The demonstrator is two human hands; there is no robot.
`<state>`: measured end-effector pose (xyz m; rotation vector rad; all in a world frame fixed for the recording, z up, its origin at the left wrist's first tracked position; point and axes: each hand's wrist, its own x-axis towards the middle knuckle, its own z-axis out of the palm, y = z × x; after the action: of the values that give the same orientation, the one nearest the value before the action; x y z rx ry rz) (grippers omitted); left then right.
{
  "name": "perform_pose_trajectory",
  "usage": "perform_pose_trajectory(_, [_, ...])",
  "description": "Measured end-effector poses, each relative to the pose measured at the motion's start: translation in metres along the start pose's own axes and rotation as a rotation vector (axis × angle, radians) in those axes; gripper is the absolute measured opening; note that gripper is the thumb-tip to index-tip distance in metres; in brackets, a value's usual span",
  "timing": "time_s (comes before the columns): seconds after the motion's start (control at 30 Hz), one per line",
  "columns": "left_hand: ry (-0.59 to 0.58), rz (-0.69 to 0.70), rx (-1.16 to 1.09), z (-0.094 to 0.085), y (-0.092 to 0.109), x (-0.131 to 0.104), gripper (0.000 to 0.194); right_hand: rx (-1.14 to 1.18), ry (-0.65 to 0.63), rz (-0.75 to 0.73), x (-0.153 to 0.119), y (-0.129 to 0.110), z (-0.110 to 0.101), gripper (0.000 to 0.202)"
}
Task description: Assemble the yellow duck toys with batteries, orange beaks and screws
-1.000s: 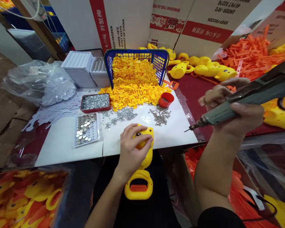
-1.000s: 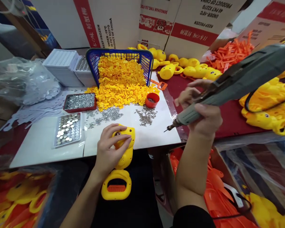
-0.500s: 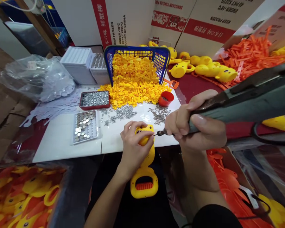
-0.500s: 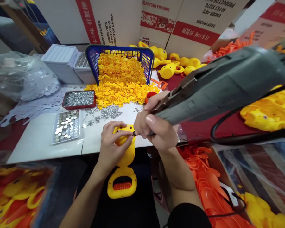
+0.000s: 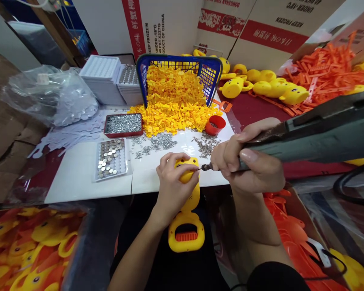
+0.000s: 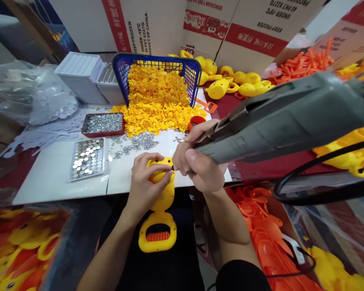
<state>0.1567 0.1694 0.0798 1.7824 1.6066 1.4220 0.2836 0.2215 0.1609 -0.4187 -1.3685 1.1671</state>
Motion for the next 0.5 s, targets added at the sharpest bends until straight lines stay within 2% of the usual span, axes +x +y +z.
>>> perform_pose_trajectory(0.5, [0.027,0.082,-0.083,-0.002,-0.016,-0.003,0.013,0.025,-0.046,-0.056,0.000,0.007,-0.009,0.008])
